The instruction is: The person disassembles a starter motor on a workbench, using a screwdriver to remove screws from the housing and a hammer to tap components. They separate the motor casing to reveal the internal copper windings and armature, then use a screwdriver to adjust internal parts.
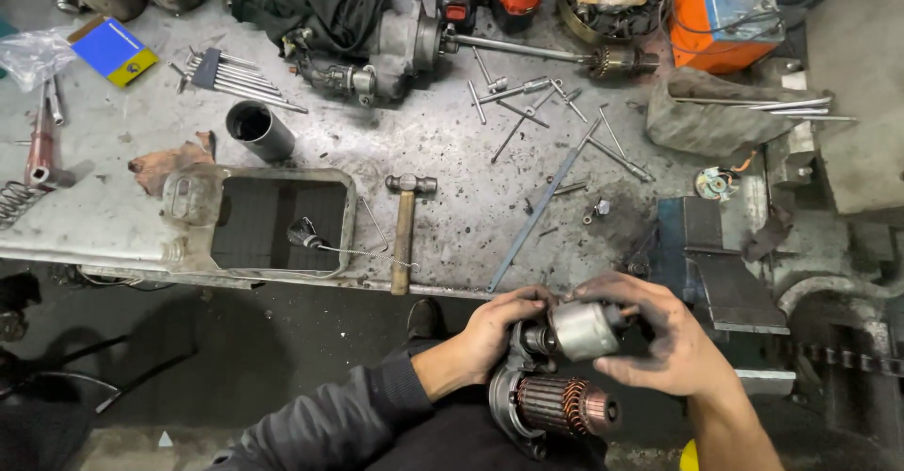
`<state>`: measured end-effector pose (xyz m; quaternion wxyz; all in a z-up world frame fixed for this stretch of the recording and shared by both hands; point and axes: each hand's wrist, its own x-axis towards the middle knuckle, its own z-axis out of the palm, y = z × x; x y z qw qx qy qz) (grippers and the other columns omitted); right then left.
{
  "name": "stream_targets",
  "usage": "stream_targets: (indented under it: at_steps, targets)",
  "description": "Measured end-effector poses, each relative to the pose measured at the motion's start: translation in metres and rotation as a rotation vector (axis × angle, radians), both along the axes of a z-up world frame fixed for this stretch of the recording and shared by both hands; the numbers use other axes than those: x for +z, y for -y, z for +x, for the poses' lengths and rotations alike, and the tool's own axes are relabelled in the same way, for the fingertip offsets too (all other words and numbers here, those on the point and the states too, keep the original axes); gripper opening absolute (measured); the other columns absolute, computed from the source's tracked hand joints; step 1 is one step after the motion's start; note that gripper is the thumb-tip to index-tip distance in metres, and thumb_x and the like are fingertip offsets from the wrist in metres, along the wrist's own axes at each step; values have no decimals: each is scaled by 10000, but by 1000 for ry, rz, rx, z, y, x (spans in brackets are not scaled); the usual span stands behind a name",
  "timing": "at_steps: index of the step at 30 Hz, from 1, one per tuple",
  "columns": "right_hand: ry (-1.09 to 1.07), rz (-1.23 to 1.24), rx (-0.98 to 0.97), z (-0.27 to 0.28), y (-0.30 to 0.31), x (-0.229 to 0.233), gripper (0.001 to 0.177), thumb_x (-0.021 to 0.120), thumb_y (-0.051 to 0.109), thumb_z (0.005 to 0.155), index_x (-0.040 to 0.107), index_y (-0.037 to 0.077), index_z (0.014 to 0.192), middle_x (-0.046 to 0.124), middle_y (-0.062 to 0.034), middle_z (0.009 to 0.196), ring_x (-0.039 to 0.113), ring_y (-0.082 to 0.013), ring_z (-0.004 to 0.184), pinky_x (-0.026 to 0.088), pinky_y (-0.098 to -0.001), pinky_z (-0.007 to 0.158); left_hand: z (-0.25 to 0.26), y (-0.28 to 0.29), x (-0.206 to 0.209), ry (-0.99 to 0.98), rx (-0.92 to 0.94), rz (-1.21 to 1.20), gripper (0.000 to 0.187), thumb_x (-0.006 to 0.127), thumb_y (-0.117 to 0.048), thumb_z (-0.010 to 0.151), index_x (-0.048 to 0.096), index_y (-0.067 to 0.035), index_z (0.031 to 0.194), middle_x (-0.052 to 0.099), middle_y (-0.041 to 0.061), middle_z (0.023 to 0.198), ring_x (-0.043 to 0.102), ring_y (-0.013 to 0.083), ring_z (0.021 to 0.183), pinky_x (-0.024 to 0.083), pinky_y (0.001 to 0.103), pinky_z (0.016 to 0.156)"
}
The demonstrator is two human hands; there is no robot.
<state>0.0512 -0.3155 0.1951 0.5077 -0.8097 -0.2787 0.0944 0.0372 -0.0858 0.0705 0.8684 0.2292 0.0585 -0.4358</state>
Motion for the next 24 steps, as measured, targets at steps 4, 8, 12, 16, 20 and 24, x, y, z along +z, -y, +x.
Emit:
stream_targets:
  at_steps: [4,8,12,16,20,24]
  targets:
    - [-11,46,54,1,-13,18,646,892,149,660,664,78,1261,733,-138,1218,729,-287,1125,575,-391,971,3,-4,7,-9,-3,-14,266,504,-197,1044,596,-22,1222,648,128,1135,704,234,924,621,399,709]
    - [-9,-82,100,6,-15,26,653,908,152,642,688,81,1253,724,-136,1235,738,-292,1127,590,-393,954,5,-5,10,2,-7,35,336,492,-264,1067,595,-36,1290,646,137,1233,693,248,1029,621,399,766]
    - [-24,-149,176,13,-13,28,622,865,100,667,708,83,1269,728,-135,1317,742,-304,1185,584,-405,988,7,-5,6,-11,-34,-10,524,406,-491,1104,551,-45,1339,638,149,1278,690,257,1074,625,397,789]
    - [-74,-184,232,20,-19,40,666,850,98,645,698,72,1293,717,-131,1320,729,-303,1177,591,-392,956,8,-5,5,-1,-40,30,649,380,-563,1075,547,-28,1402,644,156,1316,697,248,1096,624,387,822]
    - [-89,-286,222,24,-25,46,661,865,123,659,683,85,1293,717,-111,1326,724,-281,1187,590,-381,955,8,-5,-1,22,-49,1,711,399,-597,1076,531,1,1436,652,185,1314,686,282,1076,613,386,817]
    - [-227,-337,150,25,-25,45,661,871,135,672,662,102,1298,705,-98,1341,679,-277,1151,619,-359,892,10,-7,8,71,-20,-28,712,422,-592,1066,529,16,1421,638,168,1319,666,272,1113,596,401,840]
